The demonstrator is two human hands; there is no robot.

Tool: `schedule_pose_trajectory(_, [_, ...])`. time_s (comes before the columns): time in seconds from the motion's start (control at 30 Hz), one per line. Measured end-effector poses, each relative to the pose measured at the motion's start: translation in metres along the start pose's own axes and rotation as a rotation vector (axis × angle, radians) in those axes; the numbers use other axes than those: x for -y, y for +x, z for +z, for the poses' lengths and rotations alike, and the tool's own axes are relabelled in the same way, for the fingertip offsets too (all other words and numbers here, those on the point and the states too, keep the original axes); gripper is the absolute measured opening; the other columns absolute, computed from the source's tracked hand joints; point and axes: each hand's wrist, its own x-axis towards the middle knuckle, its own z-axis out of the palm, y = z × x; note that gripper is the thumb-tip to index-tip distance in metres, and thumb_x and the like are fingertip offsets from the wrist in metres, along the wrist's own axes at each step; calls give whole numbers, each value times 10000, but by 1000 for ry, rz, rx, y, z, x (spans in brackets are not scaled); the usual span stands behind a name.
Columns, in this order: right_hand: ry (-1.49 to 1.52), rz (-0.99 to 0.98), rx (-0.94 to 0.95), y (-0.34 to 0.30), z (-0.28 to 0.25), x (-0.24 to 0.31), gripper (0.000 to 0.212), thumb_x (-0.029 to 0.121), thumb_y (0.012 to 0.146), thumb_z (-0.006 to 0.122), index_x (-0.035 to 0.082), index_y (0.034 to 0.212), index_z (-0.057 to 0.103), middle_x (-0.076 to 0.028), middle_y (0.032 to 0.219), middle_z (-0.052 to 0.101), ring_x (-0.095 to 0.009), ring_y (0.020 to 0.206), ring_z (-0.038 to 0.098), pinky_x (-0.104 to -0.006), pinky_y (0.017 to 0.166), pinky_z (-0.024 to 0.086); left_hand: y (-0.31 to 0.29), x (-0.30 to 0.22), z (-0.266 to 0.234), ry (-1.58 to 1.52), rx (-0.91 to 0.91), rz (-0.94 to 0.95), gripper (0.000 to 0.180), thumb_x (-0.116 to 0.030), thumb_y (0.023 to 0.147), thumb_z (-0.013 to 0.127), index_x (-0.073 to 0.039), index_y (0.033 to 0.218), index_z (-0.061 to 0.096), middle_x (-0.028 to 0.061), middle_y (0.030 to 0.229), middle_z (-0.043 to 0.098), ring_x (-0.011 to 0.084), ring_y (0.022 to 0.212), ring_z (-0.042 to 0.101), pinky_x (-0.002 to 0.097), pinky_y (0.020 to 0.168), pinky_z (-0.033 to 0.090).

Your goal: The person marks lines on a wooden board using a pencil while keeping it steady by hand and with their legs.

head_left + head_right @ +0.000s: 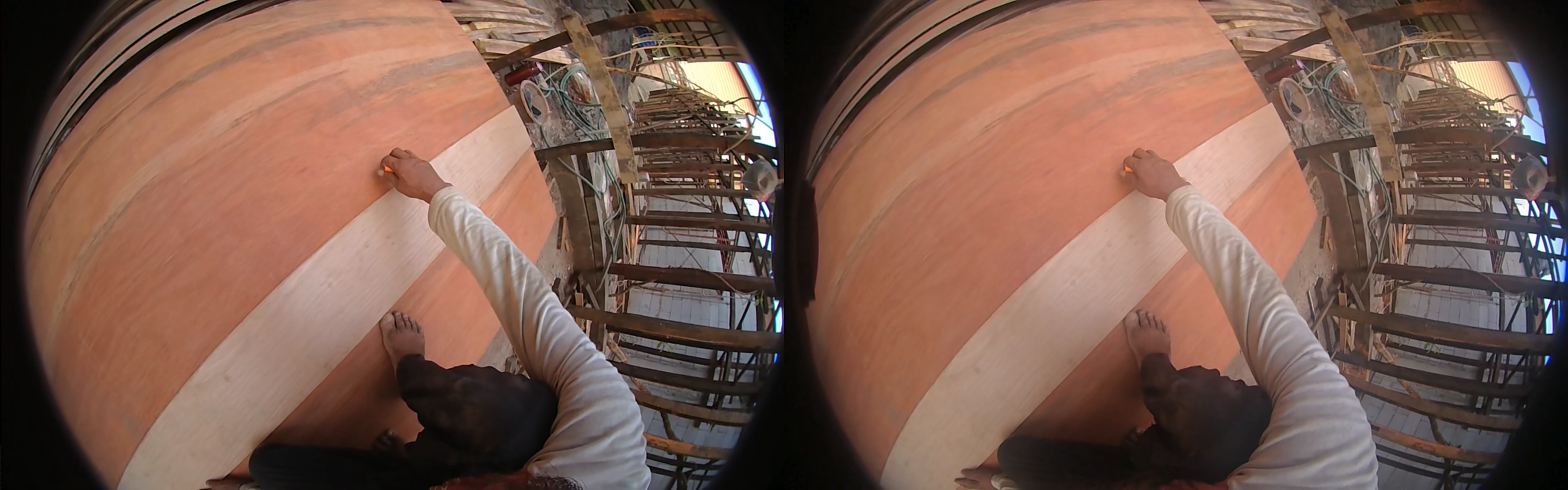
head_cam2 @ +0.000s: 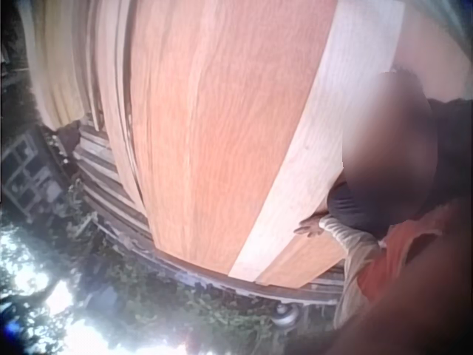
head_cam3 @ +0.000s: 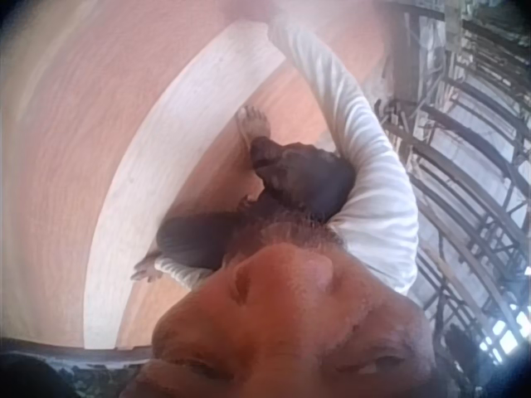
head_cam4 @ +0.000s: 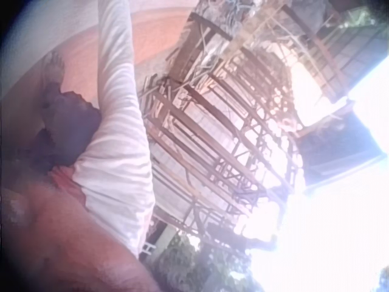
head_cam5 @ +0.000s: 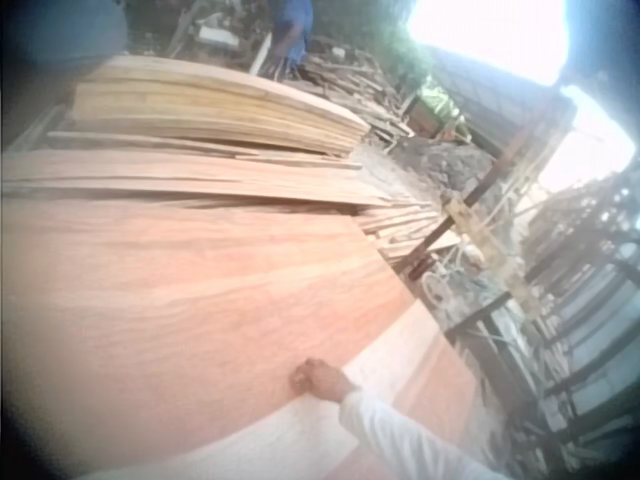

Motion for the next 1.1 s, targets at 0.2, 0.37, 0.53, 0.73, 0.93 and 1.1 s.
schedule_pose_trajectory(0.2, [428,169,-301,-14,13,25,266,280,1017,541,71,1155,632,-141,1169,626,-335,1094,614,-415,940,496,70,69,57,86,-121,72,528,-303,1053,367,-207,1570,320,9,1706,94,450,1464,287,615,1104,404])
schedule_pose_trajectory(0.37, [839,844,-594,-105,73,-66,337,317,975,595,42,1168,619,-170,1076,688,-273,965,673,-399,843,506,0,4,-7,-259,-67,-101,525,-314,1058,344,-208,1571,320,6,1708,98,451,1488,247,598,1119,387])
schedule_pose_trajectory(0.53, [922,1057,-821,-142,120,-99,398,297,949,618,32,1246,596,-163,1143,685,-248,1000,661,-375,859,514,30,39,37,-27,-37,113,554,-311,1034,396,-201,1572,322,71,1713,46,427,1525,202,573,1126,388])
schedule_pose_trajectory(0.73, [1086,1029,-542,-131,109,-62,486,278,921,656,-17,1297,571,-208,1210,668,-279,1075,655,-398,885,520,49,42,29,45,-87,12,553,-334,1037,389,-234,1575,311,19,1715,38,418,1503,254,561,1136,380])
schedule_pose_trajectory(0.93, [1087,1033,-577,-160,123,-82,214,171,902,684,39,1016,561,-53,809,588,-147,653,551,-323,525,432,45,33,34,-110,-69,-81,534,-392,1052,362,-299,1574,297,-102,1704,65,460,1471,270,611,1105,375])
schedule_pose_trajectory(1.1, [1185,995,-572,-169,108,-70,183,107,871,703,34,965,564,-21,784,558,-123,656,533,-297,511,417,44,39,43,-29,-96,-33,524,-389,1052,364,-345,1569,295,-94,1705,71,505,1459,264,671,1077,368])
